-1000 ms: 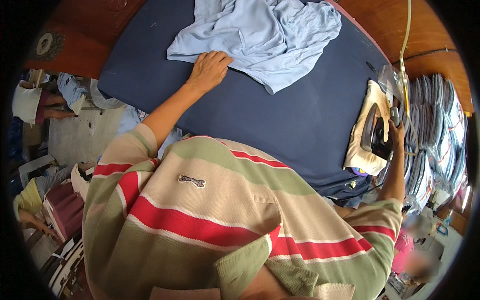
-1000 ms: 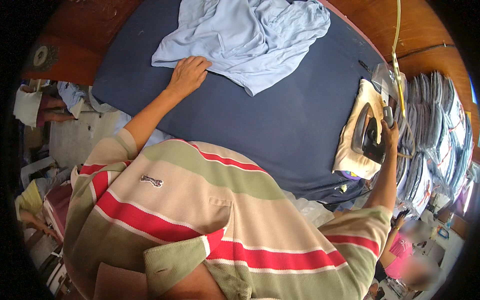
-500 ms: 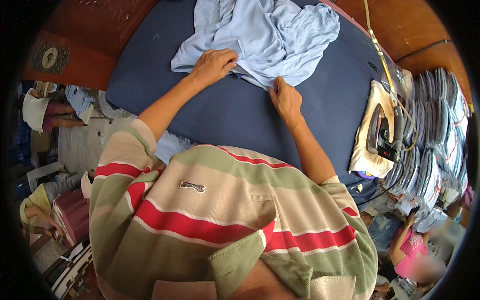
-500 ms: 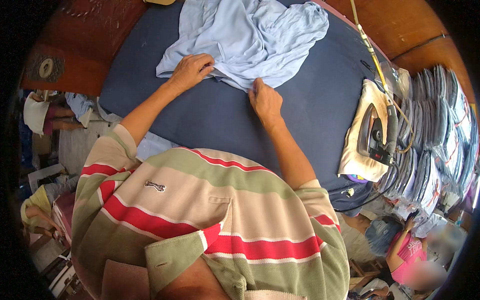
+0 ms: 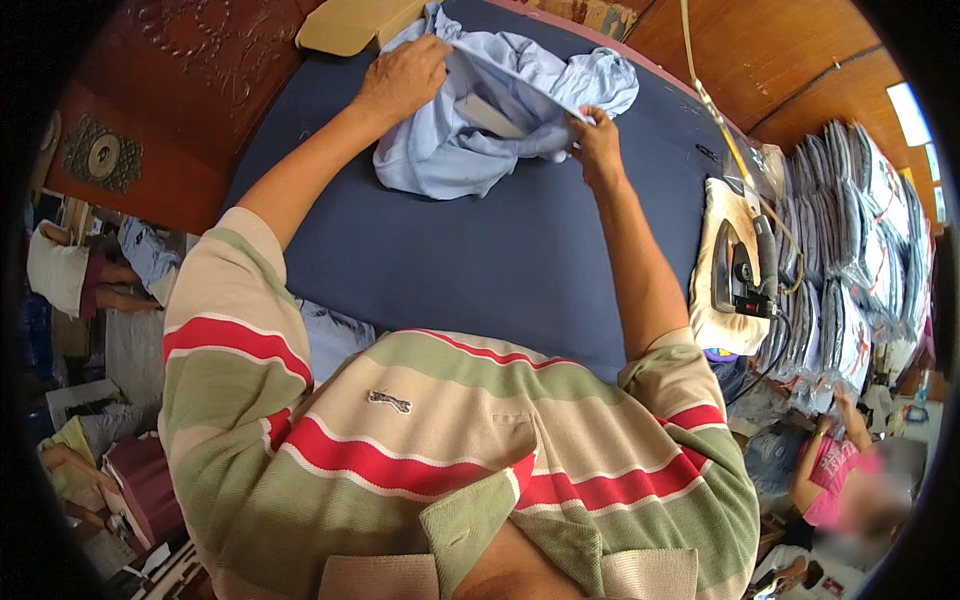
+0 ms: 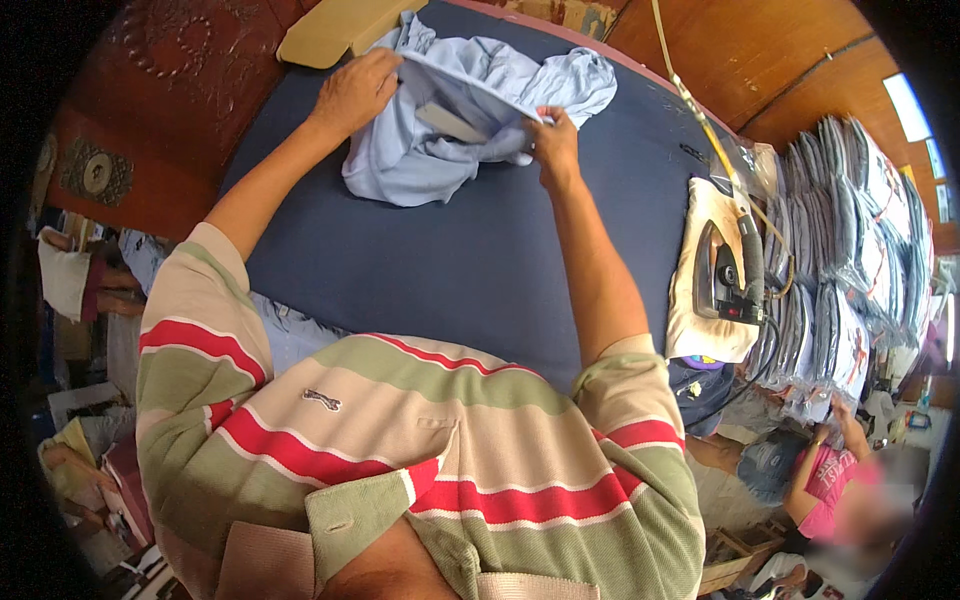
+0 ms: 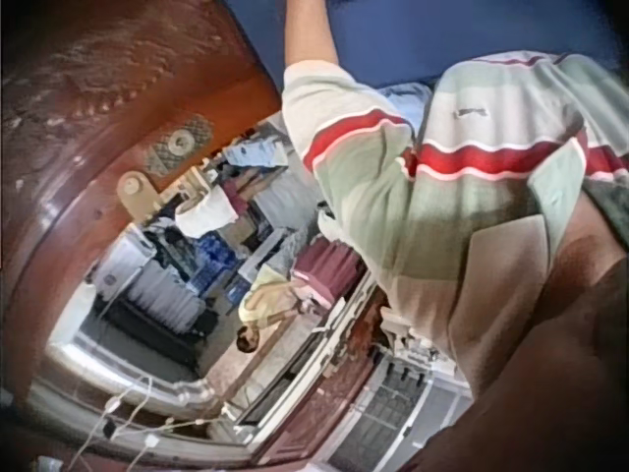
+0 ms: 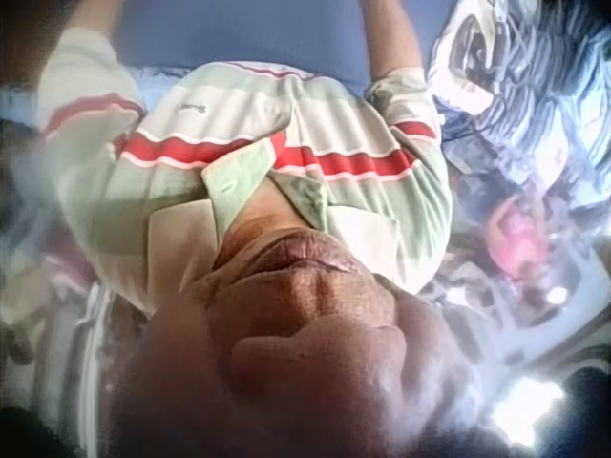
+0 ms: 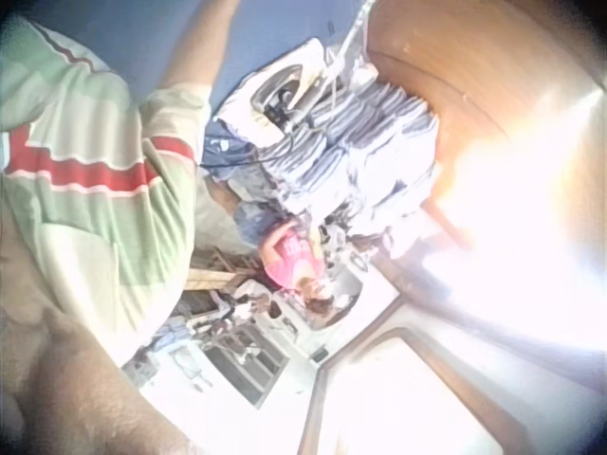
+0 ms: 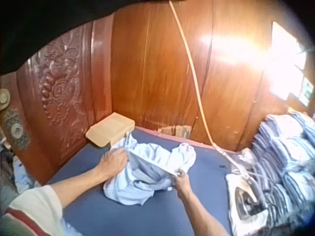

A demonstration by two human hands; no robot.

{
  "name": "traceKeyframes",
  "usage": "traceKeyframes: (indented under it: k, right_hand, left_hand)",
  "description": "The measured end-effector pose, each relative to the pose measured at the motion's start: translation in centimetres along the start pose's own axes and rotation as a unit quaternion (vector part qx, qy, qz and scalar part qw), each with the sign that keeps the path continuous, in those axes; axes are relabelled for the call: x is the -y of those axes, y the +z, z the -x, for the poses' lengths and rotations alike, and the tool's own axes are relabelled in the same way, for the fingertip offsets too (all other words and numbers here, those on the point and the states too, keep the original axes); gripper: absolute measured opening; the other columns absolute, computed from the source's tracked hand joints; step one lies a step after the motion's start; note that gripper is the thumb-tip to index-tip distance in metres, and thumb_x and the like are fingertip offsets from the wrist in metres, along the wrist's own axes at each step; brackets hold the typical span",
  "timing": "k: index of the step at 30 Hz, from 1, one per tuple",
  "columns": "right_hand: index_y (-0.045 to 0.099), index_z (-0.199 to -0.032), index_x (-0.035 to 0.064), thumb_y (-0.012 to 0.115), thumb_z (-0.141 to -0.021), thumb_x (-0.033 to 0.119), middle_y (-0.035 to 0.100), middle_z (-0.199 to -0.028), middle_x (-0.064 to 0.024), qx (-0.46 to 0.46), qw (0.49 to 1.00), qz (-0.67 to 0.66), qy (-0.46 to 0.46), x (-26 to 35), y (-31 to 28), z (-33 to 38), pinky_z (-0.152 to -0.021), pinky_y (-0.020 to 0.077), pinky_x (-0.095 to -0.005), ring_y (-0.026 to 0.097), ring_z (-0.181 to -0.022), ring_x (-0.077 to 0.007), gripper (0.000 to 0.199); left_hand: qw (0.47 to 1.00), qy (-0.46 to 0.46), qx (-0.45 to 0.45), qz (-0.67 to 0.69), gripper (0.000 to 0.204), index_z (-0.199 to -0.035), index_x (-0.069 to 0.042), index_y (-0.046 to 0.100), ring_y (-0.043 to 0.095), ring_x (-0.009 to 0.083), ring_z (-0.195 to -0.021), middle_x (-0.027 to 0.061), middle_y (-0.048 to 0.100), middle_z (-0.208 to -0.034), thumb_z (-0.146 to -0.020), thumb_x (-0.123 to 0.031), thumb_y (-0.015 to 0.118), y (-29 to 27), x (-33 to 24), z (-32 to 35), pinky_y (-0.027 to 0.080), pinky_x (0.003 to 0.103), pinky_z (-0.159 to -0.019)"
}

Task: The person irons a light blue shirt on a padded board using a steam iron, turning the garment over and smoothing different sections by hand.

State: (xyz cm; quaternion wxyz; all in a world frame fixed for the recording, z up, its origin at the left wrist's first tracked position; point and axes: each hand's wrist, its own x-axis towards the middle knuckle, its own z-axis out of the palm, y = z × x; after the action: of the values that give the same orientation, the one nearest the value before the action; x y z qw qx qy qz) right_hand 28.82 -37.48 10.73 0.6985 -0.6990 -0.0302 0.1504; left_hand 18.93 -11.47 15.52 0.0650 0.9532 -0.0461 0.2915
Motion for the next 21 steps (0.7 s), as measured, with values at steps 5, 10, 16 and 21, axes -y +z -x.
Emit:
traceKeyframes:
  k: [5, 10, 16, 21]
  right_hand:
    - [0.051, -0.094, 0.0098, 0.062, -0.073, 0.004, 0.059, -0.079, -0.0075, 0.113, 0.911, 0.25, -0.309, 6.9, -2.0, -3.3, -0.061, 0.0441, -0.0319, 0.058, -0.071, -0.0216, 0.025]
    - [0.048, -0.088, 0.0081, 0.056, -0.071, 0.002, 0.054, -0.084, -0.0115, -0.099, 0.71, 0.424, -0.554, 9.9, -3.8, -0.8, -0.062, 0.0448, -0.0421, 0.055, -0.079, -0.0349, 0.02]
    - [0.048, -0.083, 0.0091, 0.056, -0.069, 0.001, 0.051, -0.081, -0.0063, 0.088, 0.682, 0.488, -0.538, -4.1, -7.7, 9.1, -0.059, 0.0454, -0.0381, 0.055, -0.071, -0.027, 0.018]
    - [0.049, -0.08, 0.0093, 0.054, -0.068, 0.0, 0.051, -0.085, -0.0046, 0.14, 0.733, 0.511, -0.426, -11.3, -7.8, 12.6, -0.065, 0.044, -0.0358, 0.052, -0.077, -0.0245, 0.017]
  left_hand:
    - [0.99, 0.004, -0.142, -0.003, 0.042, -0.117, -0.012, 0.051, 0.057, 0.0278, -0.09, 0.0057, 0.053, -0.11, -0.076, -0.009, 0.054, -2.0, 2.1, -5.1, 0.046, 0.038, -0.079]
    - [0.96, 0.181, -0.128, -0.171, 0.043, -0.112, -0.02, 0.056, 0.059, 0.0203, -0.084, 0.0014, 0.055, -0.103, -0.072, -0.003, 0.056, -4.5, 2.9, -3.9, 0.049, 0.032, -0.067]
    - [0.927, 0.374, 0.018, 0.001, 0.043, -0.112, -0.025, 0.056, 0.056, 0.0174, -0.069, 0.0027, 0.057, -0.096, -0.073, -0.007, 0.057, -0.8, -1.5, 10.9, 0.046, 0.028, -0.06]
    - [0.964, 0.232, 0.118, 0.061, 0.025, -0.097, -0.011, 0.056, 0.057, 0.0183, -0.072, 0.0043, 0.057, -0.094, -0.071, -0.008, 0.055, 2.9, -4.6, 19.2, 0.046, 0.03, -0.062]
